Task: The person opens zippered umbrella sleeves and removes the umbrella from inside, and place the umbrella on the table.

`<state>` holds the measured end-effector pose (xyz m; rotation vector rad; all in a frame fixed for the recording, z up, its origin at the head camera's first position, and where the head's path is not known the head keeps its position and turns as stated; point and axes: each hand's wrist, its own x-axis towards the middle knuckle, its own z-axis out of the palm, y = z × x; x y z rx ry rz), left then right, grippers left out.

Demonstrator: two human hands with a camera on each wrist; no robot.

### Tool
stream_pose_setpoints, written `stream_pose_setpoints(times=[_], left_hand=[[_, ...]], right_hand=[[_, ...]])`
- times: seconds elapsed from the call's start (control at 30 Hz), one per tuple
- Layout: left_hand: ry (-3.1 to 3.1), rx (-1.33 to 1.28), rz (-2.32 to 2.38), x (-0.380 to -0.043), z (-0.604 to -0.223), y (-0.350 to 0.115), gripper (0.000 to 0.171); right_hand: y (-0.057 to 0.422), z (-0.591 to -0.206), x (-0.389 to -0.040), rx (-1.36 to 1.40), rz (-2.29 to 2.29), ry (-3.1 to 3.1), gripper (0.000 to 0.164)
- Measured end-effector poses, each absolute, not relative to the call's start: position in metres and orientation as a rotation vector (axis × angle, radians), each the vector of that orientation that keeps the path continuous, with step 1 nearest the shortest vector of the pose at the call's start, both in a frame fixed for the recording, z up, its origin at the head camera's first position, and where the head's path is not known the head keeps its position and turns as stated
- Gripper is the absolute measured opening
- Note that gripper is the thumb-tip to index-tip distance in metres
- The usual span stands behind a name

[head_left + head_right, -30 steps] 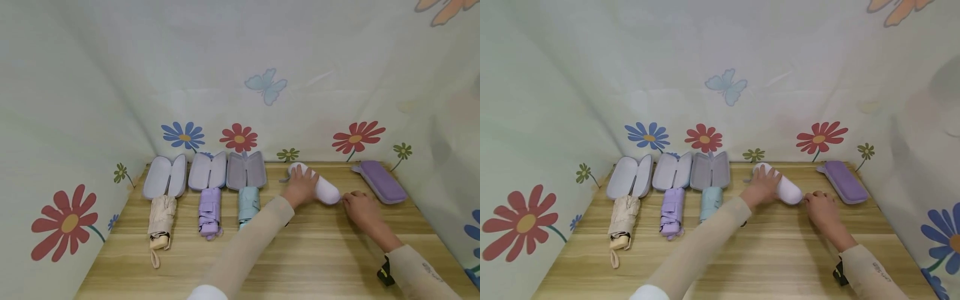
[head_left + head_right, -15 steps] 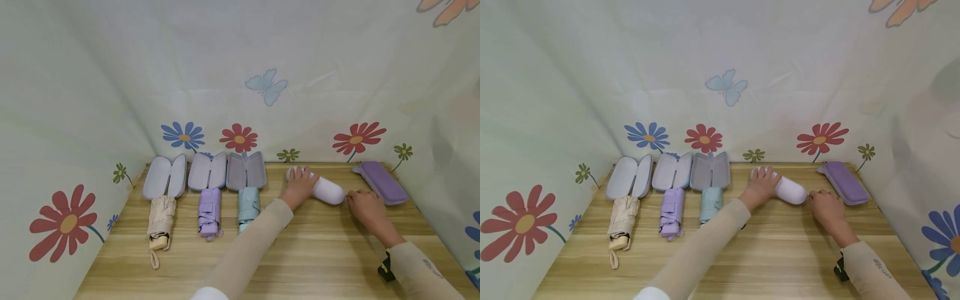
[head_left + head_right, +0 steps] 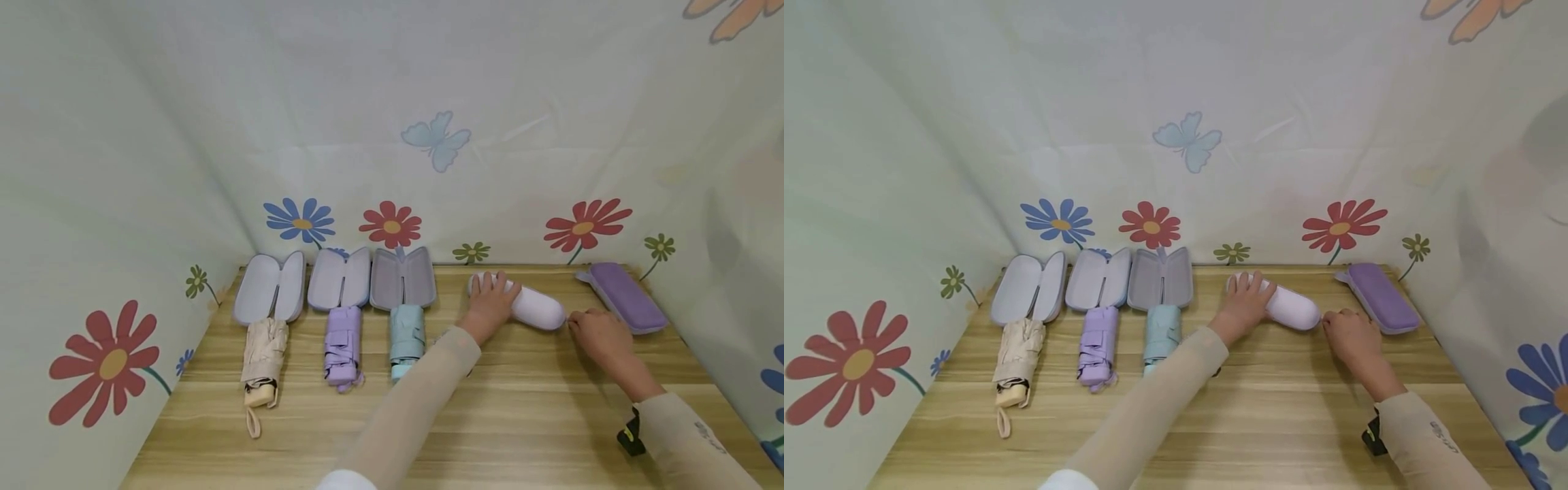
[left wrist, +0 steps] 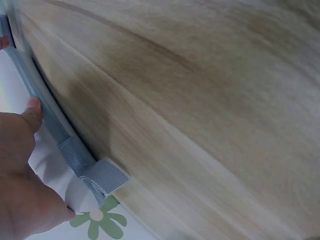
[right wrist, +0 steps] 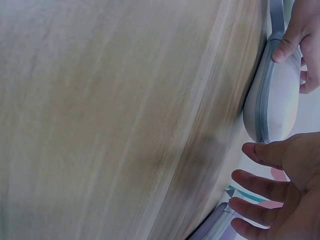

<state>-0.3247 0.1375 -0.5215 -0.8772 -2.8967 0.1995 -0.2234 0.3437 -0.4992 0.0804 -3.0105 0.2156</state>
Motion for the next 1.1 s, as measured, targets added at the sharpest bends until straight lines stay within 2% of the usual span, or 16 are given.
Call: stream_pose_setpoints(times=[1.1], left_hand=[[-3.003, -0.748, 0.112, -0.322, -0.518, 0.153, 0.062]], right_hand=[[0.323, -0.505, -0.22, 0.162, 0.132, -2.974, 0.017]])
